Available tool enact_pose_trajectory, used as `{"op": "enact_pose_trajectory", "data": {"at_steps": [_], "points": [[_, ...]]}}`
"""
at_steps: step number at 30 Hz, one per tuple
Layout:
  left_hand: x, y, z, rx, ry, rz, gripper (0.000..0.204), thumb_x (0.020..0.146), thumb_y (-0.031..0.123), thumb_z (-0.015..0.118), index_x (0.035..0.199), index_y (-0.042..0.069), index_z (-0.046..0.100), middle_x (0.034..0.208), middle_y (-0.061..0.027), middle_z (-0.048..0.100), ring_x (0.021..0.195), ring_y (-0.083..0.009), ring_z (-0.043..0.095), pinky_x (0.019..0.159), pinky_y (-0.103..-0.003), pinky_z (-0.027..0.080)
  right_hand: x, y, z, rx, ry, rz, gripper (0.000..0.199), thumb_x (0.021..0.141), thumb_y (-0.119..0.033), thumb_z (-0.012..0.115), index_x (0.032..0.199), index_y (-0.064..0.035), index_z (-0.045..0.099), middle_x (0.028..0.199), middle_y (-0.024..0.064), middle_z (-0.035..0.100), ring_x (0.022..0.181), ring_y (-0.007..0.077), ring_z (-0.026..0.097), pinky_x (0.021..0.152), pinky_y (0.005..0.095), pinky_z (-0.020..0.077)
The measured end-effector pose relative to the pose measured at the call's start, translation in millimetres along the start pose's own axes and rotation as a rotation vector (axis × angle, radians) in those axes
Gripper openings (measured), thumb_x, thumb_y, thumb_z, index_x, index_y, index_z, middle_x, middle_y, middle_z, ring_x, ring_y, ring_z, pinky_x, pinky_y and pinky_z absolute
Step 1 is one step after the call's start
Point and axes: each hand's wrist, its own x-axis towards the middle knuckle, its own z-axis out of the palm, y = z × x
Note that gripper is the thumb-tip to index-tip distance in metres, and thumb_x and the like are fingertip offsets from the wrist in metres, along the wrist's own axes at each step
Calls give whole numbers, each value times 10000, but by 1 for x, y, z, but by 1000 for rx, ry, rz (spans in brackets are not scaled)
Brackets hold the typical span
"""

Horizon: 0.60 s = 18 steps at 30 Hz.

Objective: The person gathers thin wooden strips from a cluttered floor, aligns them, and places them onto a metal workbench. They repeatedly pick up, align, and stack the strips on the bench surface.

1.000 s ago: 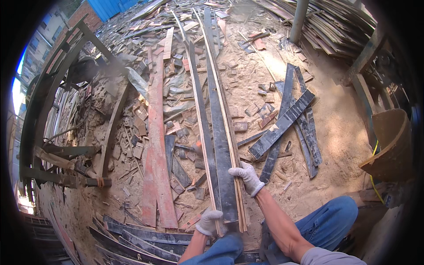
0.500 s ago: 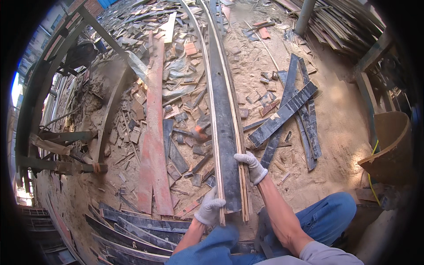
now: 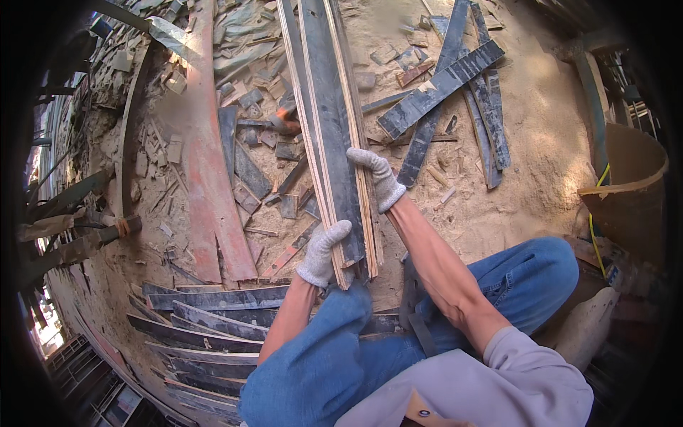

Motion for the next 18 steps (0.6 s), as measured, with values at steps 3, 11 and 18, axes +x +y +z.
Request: {"op": "enact_pose_trajectory", "data": {"at_steps": [3,11,18], "points": [[3,0,-1,98,-21,60,594,968,270,724,1454,-12,529,1246,-193,711,1048,-307,748,890,-454,655,0,0,12,-88,8,-69,460,896,-271,809,1249,-7,678,1036,126,779,856,231,780,785,375,678],[1,4,15,131,40,91,538,943,249,750,1376,5,545,1140,-155,714,896,-253,748,757,-405,666,-3,-1,46,-600,151,-231,530,935,-380,799,1272,-6,633,992,42,722,808,112,697,732,281,600],[4,7,15,148,23,112,543,906,214,789,1344,-2,550,1085,-119,701,839,-200,732,713,-356,650,0,4,55,-648,221,-324,521,870,-405,874,1182,-20,713,968,55,755,785,104,704,710,291,594]]}}
